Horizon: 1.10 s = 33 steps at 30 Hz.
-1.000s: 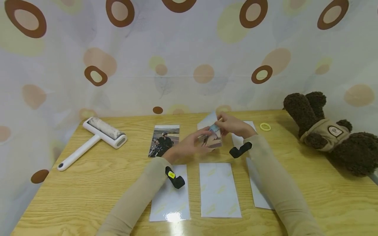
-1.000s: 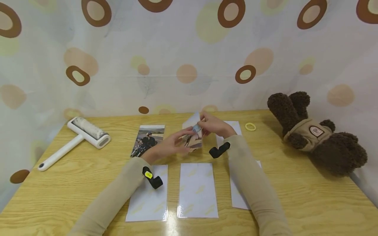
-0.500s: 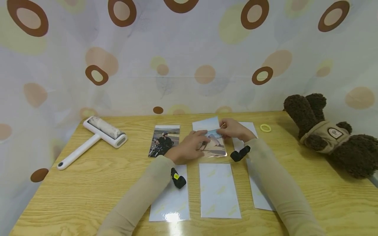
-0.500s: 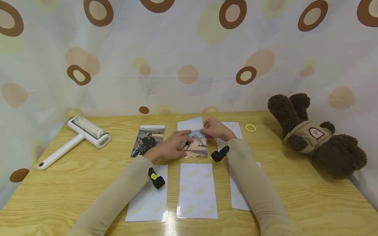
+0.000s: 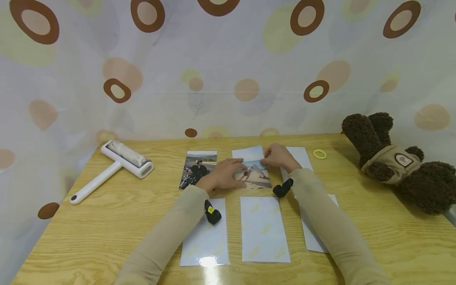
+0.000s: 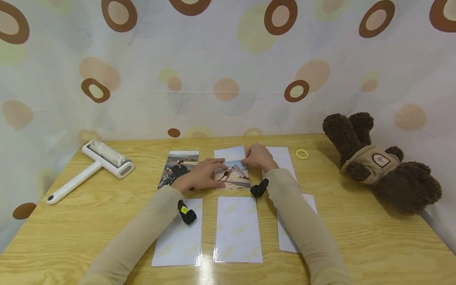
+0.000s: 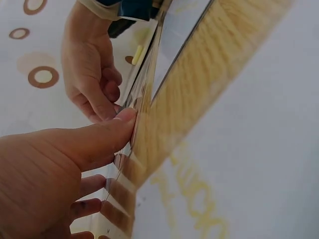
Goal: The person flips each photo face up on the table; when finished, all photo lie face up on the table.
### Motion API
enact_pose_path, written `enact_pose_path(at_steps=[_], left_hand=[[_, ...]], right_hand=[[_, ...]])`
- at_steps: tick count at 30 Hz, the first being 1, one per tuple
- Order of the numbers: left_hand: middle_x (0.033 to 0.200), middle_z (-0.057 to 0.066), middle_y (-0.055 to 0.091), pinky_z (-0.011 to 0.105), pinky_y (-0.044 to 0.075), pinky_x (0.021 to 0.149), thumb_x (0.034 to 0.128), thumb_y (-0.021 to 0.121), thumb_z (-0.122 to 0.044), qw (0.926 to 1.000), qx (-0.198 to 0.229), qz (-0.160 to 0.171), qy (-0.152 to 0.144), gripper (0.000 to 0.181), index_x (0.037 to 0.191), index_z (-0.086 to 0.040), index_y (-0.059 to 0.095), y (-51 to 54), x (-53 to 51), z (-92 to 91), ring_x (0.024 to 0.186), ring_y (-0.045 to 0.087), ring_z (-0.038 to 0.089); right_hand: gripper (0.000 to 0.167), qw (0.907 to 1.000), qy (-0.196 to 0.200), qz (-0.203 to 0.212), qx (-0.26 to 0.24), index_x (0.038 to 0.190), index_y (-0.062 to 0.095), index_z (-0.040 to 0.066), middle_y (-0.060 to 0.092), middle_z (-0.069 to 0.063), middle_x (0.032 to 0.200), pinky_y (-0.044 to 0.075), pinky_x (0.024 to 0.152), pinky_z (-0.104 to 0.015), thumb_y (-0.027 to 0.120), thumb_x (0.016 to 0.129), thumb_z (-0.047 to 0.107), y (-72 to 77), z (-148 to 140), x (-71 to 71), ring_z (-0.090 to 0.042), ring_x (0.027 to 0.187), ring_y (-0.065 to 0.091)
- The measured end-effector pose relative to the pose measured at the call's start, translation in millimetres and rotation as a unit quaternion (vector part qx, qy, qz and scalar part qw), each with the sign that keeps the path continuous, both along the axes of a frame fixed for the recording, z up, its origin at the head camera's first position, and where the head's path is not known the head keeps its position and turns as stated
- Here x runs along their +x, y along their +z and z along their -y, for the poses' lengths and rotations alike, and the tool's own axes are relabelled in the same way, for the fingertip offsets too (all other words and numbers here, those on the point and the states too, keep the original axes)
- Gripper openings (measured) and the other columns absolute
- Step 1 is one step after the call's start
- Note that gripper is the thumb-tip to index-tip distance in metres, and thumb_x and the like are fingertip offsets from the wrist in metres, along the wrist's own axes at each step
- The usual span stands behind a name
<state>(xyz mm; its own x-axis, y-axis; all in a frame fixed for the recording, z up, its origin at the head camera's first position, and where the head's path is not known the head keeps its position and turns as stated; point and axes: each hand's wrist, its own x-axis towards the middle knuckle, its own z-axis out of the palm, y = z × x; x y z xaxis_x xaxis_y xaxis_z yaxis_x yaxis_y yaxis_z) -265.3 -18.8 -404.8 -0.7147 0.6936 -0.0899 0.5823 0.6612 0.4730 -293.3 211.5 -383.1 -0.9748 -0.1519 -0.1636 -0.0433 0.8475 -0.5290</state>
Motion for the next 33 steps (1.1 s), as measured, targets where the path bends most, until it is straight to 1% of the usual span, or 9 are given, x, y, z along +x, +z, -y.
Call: enact_pose_path(at_steps=[2,5,11,15,21,24,28,30,33], left_hand=[[0.158,0.006,0.026,0.054,0.017,0.116,0.0904,0.065,-0.04,1.0,-0.005,-0.002,0.001,0.057,0.14,-0.017,0.05,0.5,0.0,-0.1,0.146,0.02,0.031],[0.159,0.005,0.025,0.053,0.015,0.117,0.0907,0.065,-0.041,0.9999,-0.011,-0.001,0.002,0.058,0.141,-0.018,0.049,2.3,0.6,-1.7,0.147,0.019,0.031],[0.159,0.007,0.024,0.053,0.015,0.117,0.0924,0.063,-0.039,0.9998,-0.02,0.009,0.002,0.057,0.142,-0.017,0.047,6.4,2.3,-6.4,0.147,0.018,0.031],[0.159,0.009,0.023,0.052,0.016,0.117,0.0966,0.058,-0.032,0.9993,-0.036,0.008,0.01,0.05,0.142,-0.015,0.047,11.0,5.8,-10.3,0.147,0.018,0.031],[0.158,0.011,0.026,0.053,0.018,0.117,0.104,0.041,-0.023,0.9988,-0.041,-0.024,0.008,0.039,0.141,-0.013,0.047,14.4,11.1,-25.3,0.147,0.02,0.03],[0.157,0.009,0.029,0.052,0.019,0.117,0.1042,0.04,-0.023,0.9987,-0.033,-0.039,0.003,0.038,0.14,-0.013,0.049,14.6,12.8,-38.7,0.146,0.022,0.027],[0.156,0.006,0.031,0.05,0.02,0.117,0.1029,0.043,-0.025,0.9987,-0.026,-0.044,-0.002,0.039,0.141,-0.014,0.049,15.9,13.4,-59.0,0.146,0.023,0.023],[0.157,0.005,0.03,0.048,0.021,0.117,0.102,0.046,-0.024,0.9989,-0.023,-0.039,-0.013,0.04,0.141,-0.015,0.049,17.0,12.8,-69.3,0.146,0.023,0.022],[0.156,0.004,0.031,0.047,0.024,0.116,0.1009,0.048,-0.022,0.9978,-0.024,-0.05,-0.037,0.039,0.14,-0.017,0.049,17.2,11.6,-83.2,0.146,0.025,0.022]], right_hand=[[0.018,0.9999,-0.009,0.001,0.012,0.084,0.066,0.005,0.059,-0.003,0.075,0.04,0.057,-0.028,0.072,0.084,0.022,-0.5,-0.1,0.5,-0.015,0.063,0.048],[0.025,0.9995,-0.02,-0.001,0.023,0.096,0.067,0.003,0.065,-0.01,0.093,0.045,0.061,-0.03,0.073,0.084,0.024,-1.2,-2.0,1.2,-0.02,0.073,0.056],[0.042,0.9981,-0.024,-0.015,0.055,0.117,0.058,0.002,0.063,-0.019,0.113,0.05,0.078,-0.044,0.071,0.085,0.026,1.4,-1.7,6.4,-0.032,0.098,0.061],[0.039,0.9983,-0.021,-0.021,0.051,0.118,0.057,0.003,0.062,-0.019,0.116,0.05,0.077,-0.044,0.066,0.089,0.026,1.5,-4.6,9.9,-0.032,0.098,0.061],[0.037,0.9979,-0.03,-0.048,0.032,0.117,0.057,-0.003,0.064,-0.023,0.109,0.05,0.074,-0.041,0.059,0.093,0.025,2.5,-26.1,12.9,-0.032,0.089,0.062],[0.035,0.9962,-0.022,-0.079,0.03,0.114,0.058,-0.005,0.063,-0.025,0.109,0.049,0.077,-0.043,0.059,0.092,0.022,0.7,-41.3,12.0,-0.035,0.093,0.062],[0.033,0.9941,-0.02,-0.104,0.021,0.112,0.059,-0.007,0.057,-0.028,0.113,0.045,0.086,-0.05,0.06,0.091,0.018,-2.3,-61.5,8.6,-0.039,0.104,0.052],[0.032,0.9949,-0.026,-0.097,0.01,0.113,0.059,-0.007,0.051,-0.029,0.117,0.041,0.09,-0.052,0.06,0.091,0.017,-3.3,-71.6,6.3,-0.04,0.109,0.047],[0.036,0.9964,-0.021,-0.082,0.001,0.118,0.057,-0.007,0.048,-0.03,0.123,0.038,0.095,-0.055,0.061,0.091,0.017,-4.8,-85.9,2.4,-0.042,0.115,0.042]])
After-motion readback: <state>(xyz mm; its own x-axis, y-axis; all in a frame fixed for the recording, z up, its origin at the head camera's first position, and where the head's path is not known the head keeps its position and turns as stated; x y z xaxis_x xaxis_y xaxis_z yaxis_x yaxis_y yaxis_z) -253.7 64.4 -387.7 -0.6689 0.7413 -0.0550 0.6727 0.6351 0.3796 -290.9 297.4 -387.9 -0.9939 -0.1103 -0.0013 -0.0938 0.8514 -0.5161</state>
